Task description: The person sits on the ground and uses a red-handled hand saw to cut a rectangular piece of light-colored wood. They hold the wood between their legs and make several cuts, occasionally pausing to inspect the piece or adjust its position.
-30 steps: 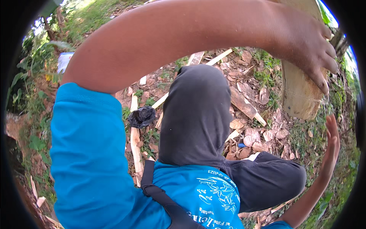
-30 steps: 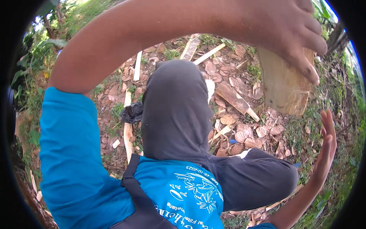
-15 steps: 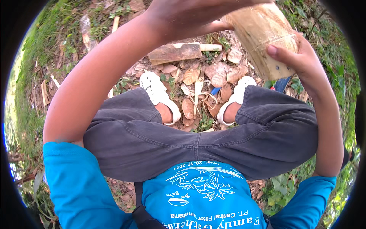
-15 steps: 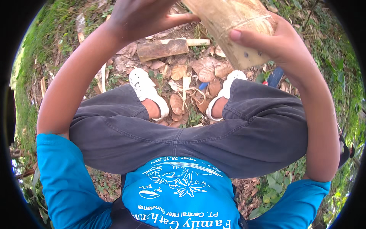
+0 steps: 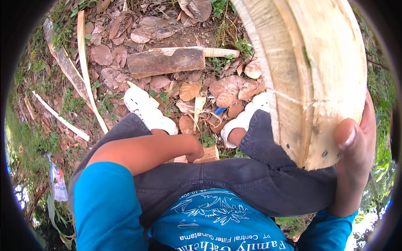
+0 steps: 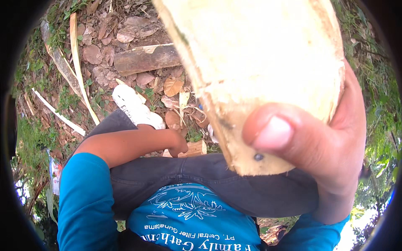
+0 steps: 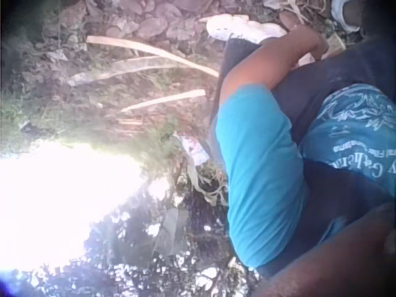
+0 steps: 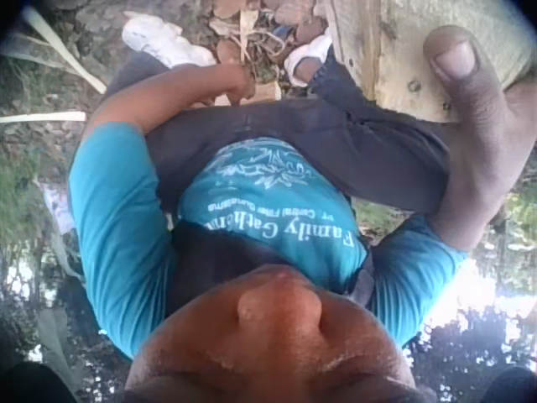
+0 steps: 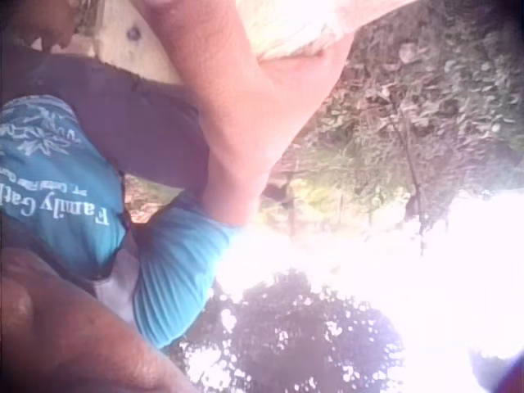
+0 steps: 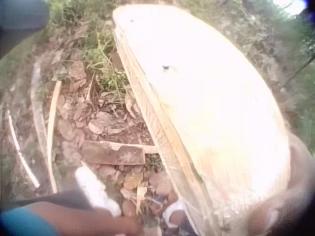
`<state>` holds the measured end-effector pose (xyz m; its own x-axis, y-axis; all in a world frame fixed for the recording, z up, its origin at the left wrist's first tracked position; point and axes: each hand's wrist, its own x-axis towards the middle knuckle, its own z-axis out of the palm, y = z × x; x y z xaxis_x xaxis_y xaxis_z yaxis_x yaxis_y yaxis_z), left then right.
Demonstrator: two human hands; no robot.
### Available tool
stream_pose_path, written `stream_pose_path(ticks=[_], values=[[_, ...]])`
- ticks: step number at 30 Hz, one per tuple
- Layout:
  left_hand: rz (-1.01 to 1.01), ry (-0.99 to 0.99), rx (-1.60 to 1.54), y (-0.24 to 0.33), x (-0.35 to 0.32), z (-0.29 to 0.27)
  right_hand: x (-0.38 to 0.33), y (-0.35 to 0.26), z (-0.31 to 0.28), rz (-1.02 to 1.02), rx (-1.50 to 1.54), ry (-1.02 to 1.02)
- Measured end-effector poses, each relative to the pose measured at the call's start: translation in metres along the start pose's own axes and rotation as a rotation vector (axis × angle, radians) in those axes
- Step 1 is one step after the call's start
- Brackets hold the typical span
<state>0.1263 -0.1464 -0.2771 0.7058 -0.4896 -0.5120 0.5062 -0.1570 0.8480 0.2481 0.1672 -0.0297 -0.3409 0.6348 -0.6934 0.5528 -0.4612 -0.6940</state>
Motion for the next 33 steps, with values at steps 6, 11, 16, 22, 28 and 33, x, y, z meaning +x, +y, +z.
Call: stream_pose_path(ticks=[6,11,16,22,28,33], values=[[-0.046,0.016,-0.149,0.004,0.045,0.026,0.047,-0.012,0.009,-0.015,0.028,-0.083],[-0.303,0.307,-0.485,-0.005,0.038,0.04,0.085,-0.024,0.02,-0.019,0.04,-0.182],[0.106,0.818,0.006,0.015,0.061,0.045,0.111,-0.038,0.038,0.025,0.108,-0.308],[0.0,0.633,0.09,0.073,0.142,0.027,0.128,-0.042,0.041,0.059,0.127,-0.43],[0.073,0.345,-0.098,0.068,0.094,-0.01,0.132,-0.032,0.04,-0.026,0.324,-0.569],[0.069,0.321,-0.057,0.048,0.009,-0.062,0.134,-0.041,0.04,-0.074,0.324,-0.611]])
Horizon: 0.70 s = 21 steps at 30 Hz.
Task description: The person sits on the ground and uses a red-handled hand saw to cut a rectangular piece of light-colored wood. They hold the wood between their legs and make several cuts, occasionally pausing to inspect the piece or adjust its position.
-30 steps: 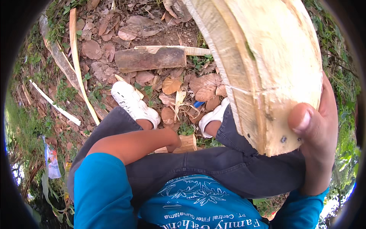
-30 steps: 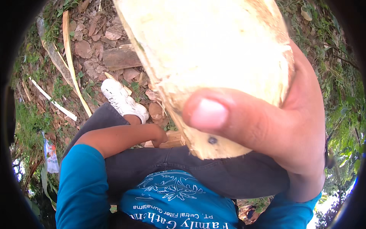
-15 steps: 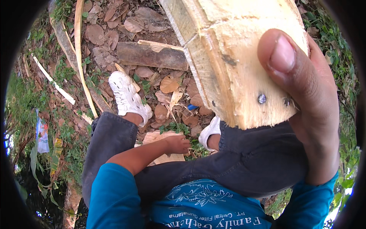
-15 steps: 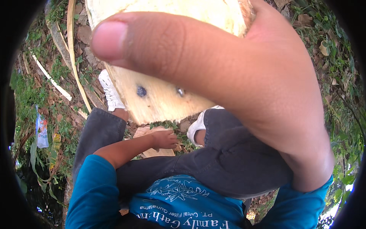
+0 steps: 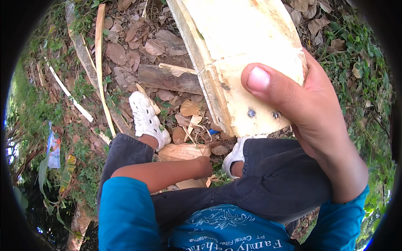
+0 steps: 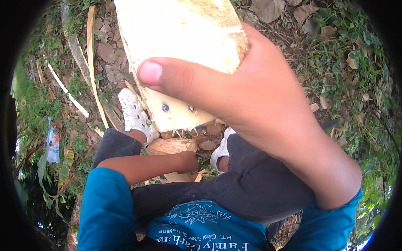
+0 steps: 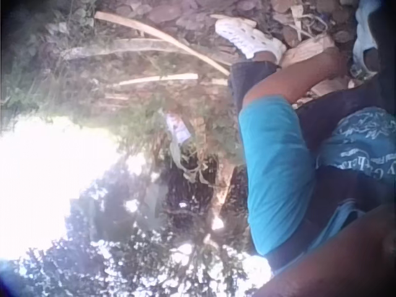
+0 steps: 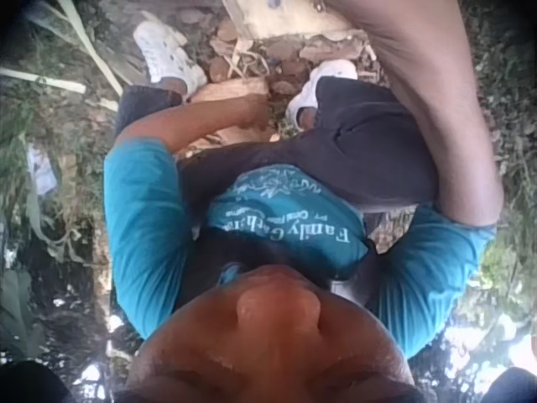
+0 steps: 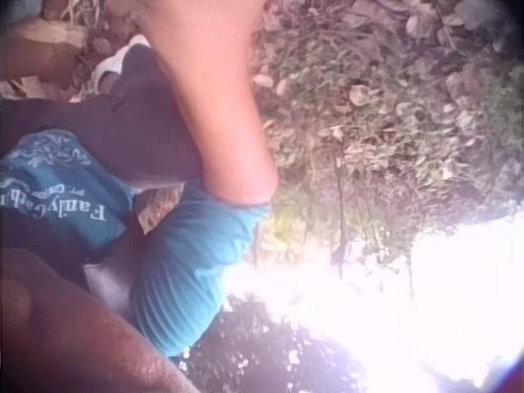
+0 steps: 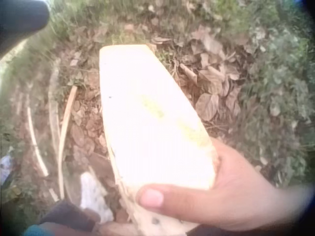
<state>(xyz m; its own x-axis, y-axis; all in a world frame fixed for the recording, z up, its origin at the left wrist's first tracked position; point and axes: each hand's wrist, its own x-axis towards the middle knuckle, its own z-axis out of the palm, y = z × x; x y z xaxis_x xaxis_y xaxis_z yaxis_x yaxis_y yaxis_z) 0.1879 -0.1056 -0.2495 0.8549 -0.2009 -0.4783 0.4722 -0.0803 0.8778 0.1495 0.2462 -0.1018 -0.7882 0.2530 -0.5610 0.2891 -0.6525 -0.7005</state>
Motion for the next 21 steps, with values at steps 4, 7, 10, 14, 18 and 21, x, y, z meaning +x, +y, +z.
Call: stream_pose_path(ticks=[4,7,10,14,18,21], values=[[-0.094,0.05,0.126,-0.003,-0.081,-0.085,0.004,-0.004,0.002,-0.021,-0.021,-0.028],[-0.1,0.17,0.252,-0.001,-0.098,-0.115,0.002,-0.007,0.005,-0.027,-0.039,-0.033],[-0.099,0.23,0.285,0.01,-0.086,-0.123,0.0,-0.009,0.005,-0.021,-0.042,-0.04],[-0.133,0.239,0.256,0.018,-0.083,-0.112,-0.007,-0.007,0.002,-0.028,0.029,-0.091],[-0.246,0.272,0.416,0.042,-0.058,-0.096,-0.013,-0.001,0.008,-0.095,0.17,-0.071],[-0.288,0.377,0.418,0.053,-0.006,-0.058,-0.009,-0.003,0.015,-0.079,0.058,0.026]])
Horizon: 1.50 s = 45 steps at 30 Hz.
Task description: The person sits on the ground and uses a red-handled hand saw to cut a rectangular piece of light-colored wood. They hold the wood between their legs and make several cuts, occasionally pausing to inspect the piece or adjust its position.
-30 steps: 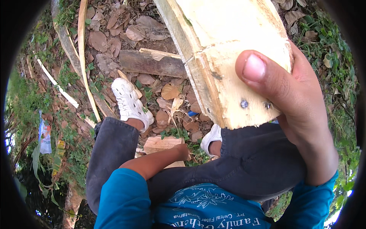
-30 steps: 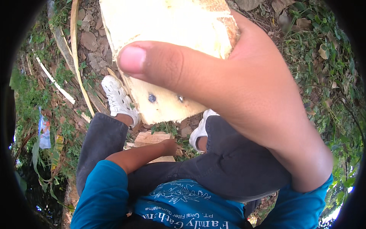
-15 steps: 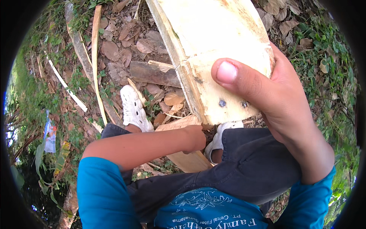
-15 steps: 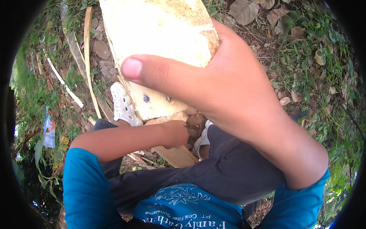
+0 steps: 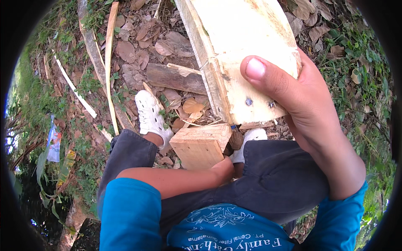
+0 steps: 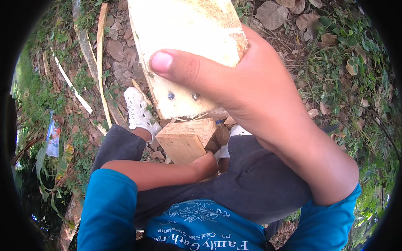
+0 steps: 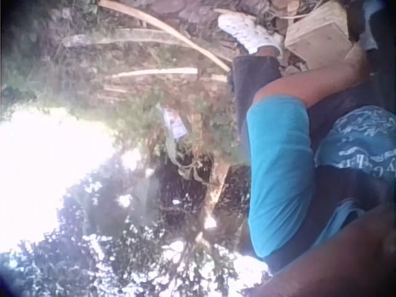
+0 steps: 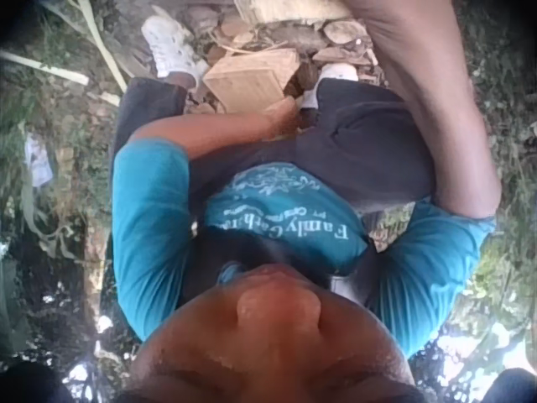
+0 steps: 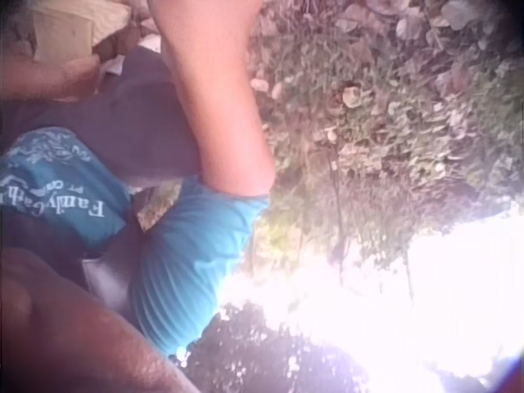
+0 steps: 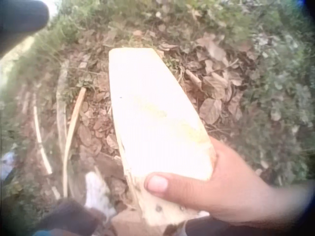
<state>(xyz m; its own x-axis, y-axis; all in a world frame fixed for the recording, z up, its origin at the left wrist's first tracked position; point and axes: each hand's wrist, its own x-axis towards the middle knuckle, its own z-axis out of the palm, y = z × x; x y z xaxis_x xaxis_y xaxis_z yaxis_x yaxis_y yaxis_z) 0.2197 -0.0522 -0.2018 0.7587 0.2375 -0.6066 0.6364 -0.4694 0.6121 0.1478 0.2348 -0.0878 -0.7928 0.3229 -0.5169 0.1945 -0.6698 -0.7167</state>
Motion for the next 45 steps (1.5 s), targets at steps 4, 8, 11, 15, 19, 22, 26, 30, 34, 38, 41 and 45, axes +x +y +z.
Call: stream_pose_path(ticks=[4,8,11,15,19,22,26,30,34,38,41,45], values=[[0.022,-0.19,-0.345,0.003,0.013,-0.008,0.007,-0.001,-0.008,0.085,-0.064,-0.056],[0.132,-0.21,-0.501,-0.008,0.01,-0.043,0.004,-0.003,-0.011,0.094,-0.029,-0.07],[0.255,-0.077,-0.525,-0.025,0.005,-0.076,-0.009,-0.008,-0.011,0.081,0.012,0.01],[0.284,0.133,-0.521,-0.062,-0.03,-0.11,-0.03,-0.016,-0.003,0.071,-0.003,0.039],[0.228,0.283,-0.414,-0.117,-0.078,-0.131,-0.039,-0.024,-0.002,0.04,-0.021,0.139],[0.136,0.49,-0.52,-0.152,-0.11,-0.138,-0.052,-0.031,0.0,-0.048,-0.036,0.174],[0.039,-0.175,0.219,-0.198,-0.109,-0.189,-0.076,-0.033,-0.005,-0.161,-0.048,0.344],[-0.039,-0.478,0.467,-0.212,-0.064,-0.208,-0.108,-0.018,-0.001,-0.173,-0.112,0.514],[0.066,0.696,0.62,-0.255,-0.141,-0.158,-0.123,0.001,0.007,-0.216,-0.113,0.703],[-0.378,0.824,0.321,-0.301,-0.276,-0.08,-0.148,0.027,-0.015,-0.173,-0.194,0.715],[-0.784,0.996,0.128,-0.329,-0.351,0.025,-0.134,0.04,-0.019,-0.156,-0.189,0.737],[-1.309,0.725,-0.383,-0.338,-0.402,0.181,-0.103,0.048,-0.017,-0.048,-0.245,0.671]])
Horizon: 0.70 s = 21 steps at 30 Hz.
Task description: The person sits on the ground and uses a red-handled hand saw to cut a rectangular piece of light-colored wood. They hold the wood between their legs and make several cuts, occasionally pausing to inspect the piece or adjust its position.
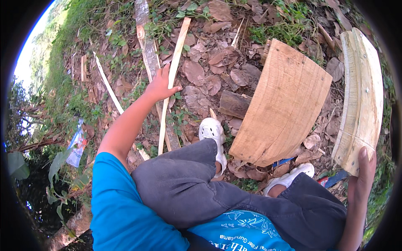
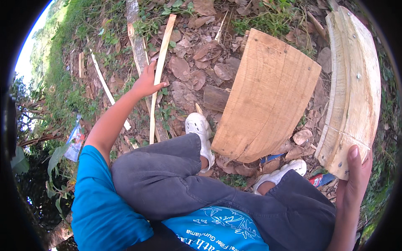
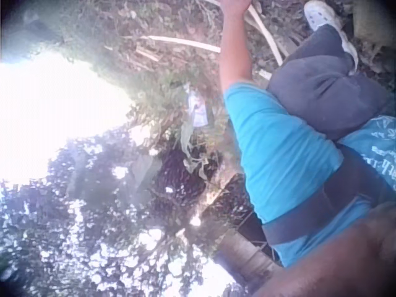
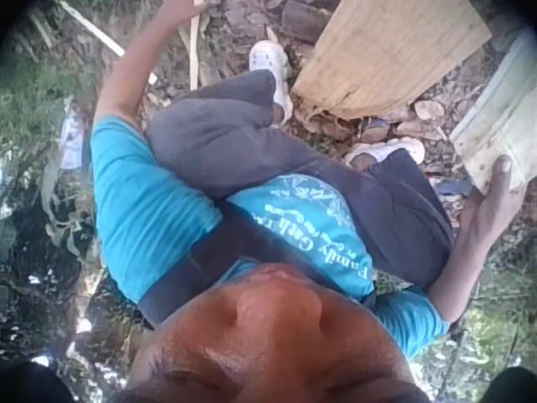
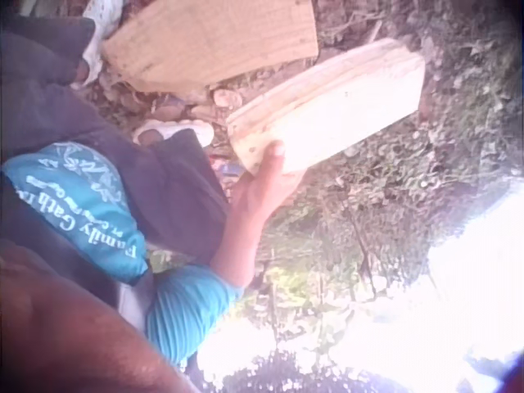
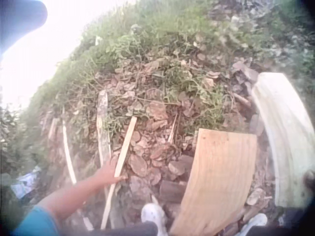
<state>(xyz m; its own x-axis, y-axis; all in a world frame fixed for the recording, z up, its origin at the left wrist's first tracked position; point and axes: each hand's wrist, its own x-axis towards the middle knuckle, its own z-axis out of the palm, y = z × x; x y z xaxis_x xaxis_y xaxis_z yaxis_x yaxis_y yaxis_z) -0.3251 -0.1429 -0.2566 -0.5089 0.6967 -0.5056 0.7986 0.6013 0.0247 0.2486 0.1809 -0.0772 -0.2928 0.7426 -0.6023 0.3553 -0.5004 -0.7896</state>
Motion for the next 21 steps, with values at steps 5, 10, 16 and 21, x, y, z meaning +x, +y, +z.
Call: stream_pose_path(ticks=[5,10,16,21], values=[[-0.168,-0.057,0.067,-0.017,-0.005,0.036,0.008,-0.011,0.045,-0.048,-0.144,-0.106],[-0.181,-0.008,-0.035,-0.028,0.004,0.03,0.004,-0.02,0.061,-0.065,-0.168,-0.15],[-0.075,0.305,-0.109,-0.069,-0.01,0.06,0.014,-0.031,0.082,-0.007,-0.133,-0.12],[-0.516,0.127,-0.208,-0.113,0.021,0.073,0.04,-0.038,0.094,-0.035,-0.155,-0.138]])
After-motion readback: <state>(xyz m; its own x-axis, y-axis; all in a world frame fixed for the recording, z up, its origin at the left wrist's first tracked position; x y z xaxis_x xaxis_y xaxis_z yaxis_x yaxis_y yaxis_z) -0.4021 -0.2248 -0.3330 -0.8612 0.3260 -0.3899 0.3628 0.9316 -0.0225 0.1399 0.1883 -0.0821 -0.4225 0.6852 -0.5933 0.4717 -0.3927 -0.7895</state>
